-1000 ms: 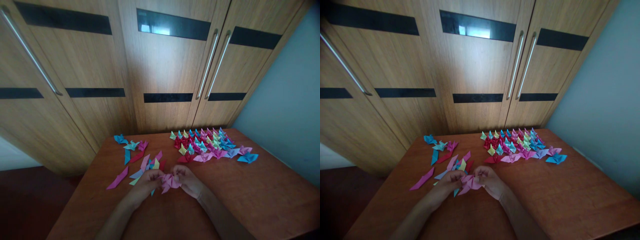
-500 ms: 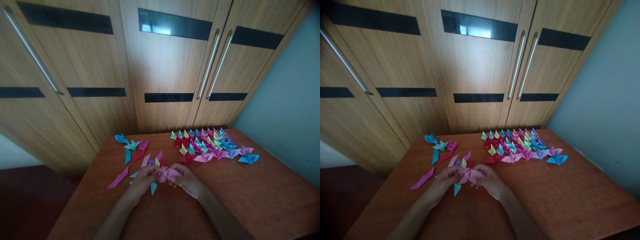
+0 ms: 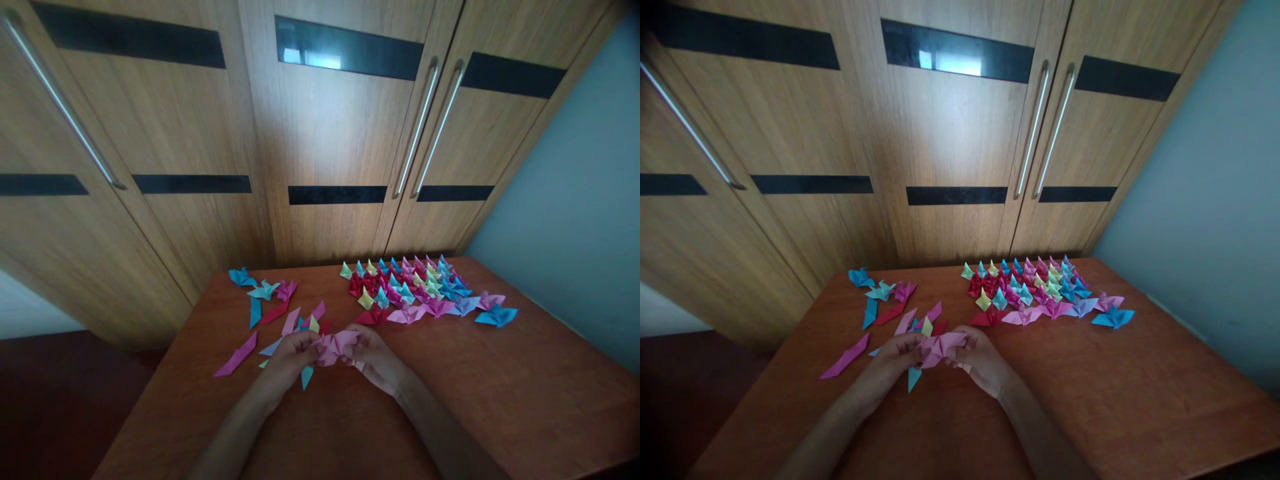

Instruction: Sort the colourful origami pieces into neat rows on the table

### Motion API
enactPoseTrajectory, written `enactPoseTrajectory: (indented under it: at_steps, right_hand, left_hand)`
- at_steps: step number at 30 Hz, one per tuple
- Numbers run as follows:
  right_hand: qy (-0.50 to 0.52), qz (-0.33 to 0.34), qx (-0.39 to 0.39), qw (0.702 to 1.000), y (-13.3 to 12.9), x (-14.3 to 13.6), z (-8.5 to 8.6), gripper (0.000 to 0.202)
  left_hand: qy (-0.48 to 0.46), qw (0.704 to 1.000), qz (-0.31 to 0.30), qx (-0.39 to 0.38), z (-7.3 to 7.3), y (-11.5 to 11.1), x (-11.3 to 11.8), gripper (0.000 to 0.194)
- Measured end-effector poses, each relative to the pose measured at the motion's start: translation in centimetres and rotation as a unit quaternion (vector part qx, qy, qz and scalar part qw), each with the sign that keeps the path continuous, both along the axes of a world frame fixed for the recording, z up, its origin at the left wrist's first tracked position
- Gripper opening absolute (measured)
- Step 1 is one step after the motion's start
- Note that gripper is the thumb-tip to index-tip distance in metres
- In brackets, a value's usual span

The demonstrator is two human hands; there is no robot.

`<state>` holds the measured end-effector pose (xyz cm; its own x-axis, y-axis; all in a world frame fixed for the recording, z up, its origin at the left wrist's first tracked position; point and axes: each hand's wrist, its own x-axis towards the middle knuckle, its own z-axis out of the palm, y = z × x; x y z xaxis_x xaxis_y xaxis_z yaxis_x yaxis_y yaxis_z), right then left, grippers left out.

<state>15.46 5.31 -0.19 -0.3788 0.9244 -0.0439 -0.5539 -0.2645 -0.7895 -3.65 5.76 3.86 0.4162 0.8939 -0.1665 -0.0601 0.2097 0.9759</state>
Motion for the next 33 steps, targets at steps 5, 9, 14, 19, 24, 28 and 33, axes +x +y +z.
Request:
enactPoseTrajectory:
  at_steps: [5,9,14,19,24,28,33]
  right_hand:
    - [0.047,0.011,-0.017,0.999,-0.06,0.18,-0.23,0.025]
    - [0.053,0.021,-0.003,0.998,-0.08,0.19,-0.22,0.025]
    - [0.024,0.01,0.02,0.999,0.14,0.17,-0.09,0.021]
    - [0.0,-0.004,0.011,1.0,0.41,0.52,-0.32,0.015]
    - [-0.06,0.023,0.034,0.997,0.33,0.68,-0.5,0.015]
    - [-0.054,0.029,0.04,0.997,0.31,0.65,-0.55,0.016]
    - [0.037,-0.012,0.02,0.999,0.11,0.47,-0.39,0.022]
  left_hand:
    - [-0.014,1.0,-0.026,-0.006,-0.01,-0.07,0.05,0.02]
    - [-0.013,0.999,-0.04,0.009,0.08,-0.15,0.0,0.017]
    - [-0.001,0.999,-0.046,0.028,-0.02,-0.04,-0.12,0.018]
    - [0.002,0.999,-0.026,0.029,0.1,0.02,-0.31,0.019]
    - [0.001,1.0,-0.011,0.016,0.78,-0.15,-0.31,0.02]
    - [-0.029,1.0,-0.006,-0.002,0.82,-0.12,-0.39,0.016]
    - [-0.175,0.983,0.006,-0.06,0.05,-0.32,-0.06,0.013]
